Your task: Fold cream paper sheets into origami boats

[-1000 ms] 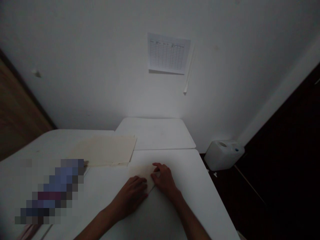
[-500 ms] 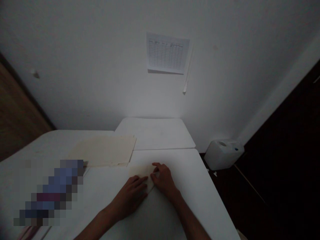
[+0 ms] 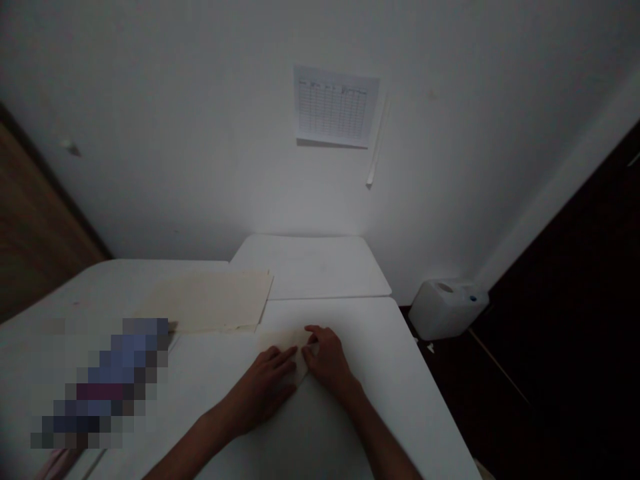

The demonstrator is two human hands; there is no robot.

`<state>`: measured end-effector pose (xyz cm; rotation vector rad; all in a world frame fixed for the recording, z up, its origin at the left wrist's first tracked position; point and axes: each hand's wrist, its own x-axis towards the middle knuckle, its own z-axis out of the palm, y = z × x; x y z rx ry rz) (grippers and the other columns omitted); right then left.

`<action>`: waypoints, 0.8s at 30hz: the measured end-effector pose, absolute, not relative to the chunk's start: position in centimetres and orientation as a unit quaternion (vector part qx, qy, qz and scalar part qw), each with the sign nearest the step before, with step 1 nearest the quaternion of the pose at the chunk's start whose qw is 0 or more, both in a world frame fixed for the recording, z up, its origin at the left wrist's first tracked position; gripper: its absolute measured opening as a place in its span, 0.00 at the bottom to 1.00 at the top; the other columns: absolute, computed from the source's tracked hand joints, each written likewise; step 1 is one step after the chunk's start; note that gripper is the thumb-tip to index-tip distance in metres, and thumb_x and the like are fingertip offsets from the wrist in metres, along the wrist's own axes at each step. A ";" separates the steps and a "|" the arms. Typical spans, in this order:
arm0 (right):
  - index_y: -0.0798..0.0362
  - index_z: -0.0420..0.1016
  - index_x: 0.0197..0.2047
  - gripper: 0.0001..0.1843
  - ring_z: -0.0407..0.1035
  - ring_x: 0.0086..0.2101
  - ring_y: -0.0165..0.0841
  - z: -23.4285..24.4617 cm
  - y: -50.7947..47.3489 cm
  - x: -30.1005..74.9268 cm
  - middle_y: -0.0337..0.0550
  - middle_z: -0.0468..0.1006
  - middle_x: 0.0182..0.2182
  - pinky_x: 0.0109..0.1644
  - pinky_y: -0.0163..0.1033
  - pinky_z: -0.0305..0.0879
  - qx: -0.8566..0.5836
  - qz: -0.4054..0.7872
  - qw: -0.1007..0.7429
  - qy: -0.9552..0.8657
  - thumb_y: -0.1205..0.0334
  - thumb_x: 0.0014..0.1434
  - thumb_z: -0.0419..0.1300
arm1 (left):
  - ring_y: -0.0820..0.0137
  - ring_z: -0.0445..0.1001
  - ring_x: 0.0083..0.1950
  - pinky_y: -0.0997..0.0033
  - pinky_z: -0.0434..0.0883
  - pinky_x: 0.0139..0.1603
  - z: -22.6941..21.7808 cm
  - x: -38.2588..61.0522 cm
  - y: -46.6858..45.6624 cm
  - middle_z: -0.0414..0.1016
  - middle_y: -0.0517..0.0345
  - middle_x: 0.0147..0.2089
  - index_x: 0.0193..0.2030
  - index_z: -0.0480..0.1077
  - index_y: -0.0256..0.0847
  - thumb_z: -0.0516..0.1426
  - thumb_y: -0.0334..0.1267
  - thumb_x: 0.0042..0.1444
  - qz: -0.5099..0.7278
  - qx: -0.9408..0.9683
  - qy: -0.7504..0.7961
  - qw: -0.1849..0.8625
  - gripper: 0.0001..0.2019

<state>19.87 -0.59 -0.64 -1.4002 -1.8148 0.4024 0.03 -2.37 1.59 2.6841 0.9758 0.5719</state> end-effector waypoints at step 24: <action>0.42 0.68 0.57 0.24 0.61 0.39 0.36 2.5 -8.2 20.8 0.42 0.69 0.37 0.45 0.41 0.57 -0.481 0.078 0.156 -0.859 0.68 0.58 0.55 | 0.58 0.66 0.55 0.53 0.65 0.54 1.1 -0.2 -1.6 0.66 0.54 0.61 0.45 0.70 0.48 0.59 0.40 0.57 0.223 0.904 0.336 0.141 0.09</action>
